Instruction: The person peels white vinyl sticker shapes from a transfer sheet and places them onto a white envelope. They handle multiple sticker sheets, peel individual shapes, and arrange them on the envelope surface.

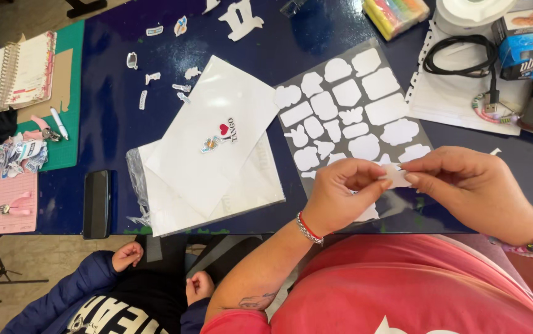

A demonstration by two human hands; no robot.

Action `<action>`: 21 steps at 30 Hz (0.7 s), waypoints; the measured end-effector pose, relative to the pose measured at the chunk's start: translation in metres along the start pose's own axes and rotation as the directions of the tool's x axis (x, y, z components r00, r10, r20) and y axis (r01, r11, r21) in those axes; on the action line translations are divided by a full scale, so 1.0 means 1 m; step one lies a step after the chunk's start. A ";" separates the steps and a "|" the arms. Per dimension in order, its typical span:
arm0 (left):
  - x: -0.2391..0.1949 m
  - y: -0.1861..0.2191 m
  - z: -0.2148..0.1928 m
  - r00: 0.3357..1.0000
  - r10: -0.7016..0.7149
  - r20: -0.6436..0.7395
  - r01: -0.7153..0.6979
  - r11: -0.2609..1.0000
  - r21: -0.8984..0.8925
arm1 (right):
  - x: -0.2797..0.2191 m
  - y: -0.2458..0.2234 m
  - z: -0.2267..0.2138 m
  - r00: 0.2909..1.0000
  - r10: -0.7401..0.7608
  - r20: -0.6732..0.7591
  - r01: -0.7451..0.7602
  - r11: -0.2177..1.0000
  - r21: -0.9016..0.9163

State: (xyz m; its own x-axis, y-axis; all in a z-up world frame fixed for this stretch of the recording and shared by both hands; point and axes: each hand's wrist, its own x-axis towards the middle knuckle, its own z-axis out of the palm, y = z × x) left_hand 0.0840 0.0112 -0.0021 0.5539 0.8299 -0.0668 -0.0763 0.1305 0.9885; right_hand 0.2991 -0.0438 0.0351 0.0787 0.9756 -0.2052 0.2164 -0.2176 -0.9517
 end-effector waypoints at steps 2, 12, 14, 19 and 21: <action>-0.003 0.010 0.007 1.000 -0.006 -0.002 0.006 0.996 0.087 | -0.004 0.010 -0.004 0.998 0.051 0.024 -0.050 0.999 -0.019; -0.036 0.024 -0.032 0.924 0.351 -0.151 -0.197 0.777 0.598 | -0.012 0.029 0.001 0.923 0.379 0.064 -0.377 0.925 -0.046; -0.041 0.018 -0.037 0.888 0.417 -0.193 -0.221 0.756 0.616 | -0.014 0.029 0.004 0.929 0.366 0.050 -0.365 0.930 -0.040; -0.046 0.002 -0.048 0.843 0.466 -0.270 -0.226 0.762 0.607 | -0.019 0.031 0.013 0.937 0.349 -0.002 -0.347 0.933 -0.093; -0.048 -0.001 -0.051 0.849 0.479 -0.223 -0.258 0.744 0.616 | -0.021 0.030 0.015 0.936 0.352 -0.014 -0.352 0.930 -0.107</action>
State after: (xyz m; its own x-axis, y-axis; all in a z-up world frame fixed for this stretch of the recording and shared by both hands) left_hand 0.0156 -0.0012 -0.0070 0.2485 0.8881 0.3867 0.3108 -0.4512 0.8365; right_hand 0.2898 -0.0701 0.0076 0.1638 0.8359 -0.5238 0.2779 -0.5486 -0.7885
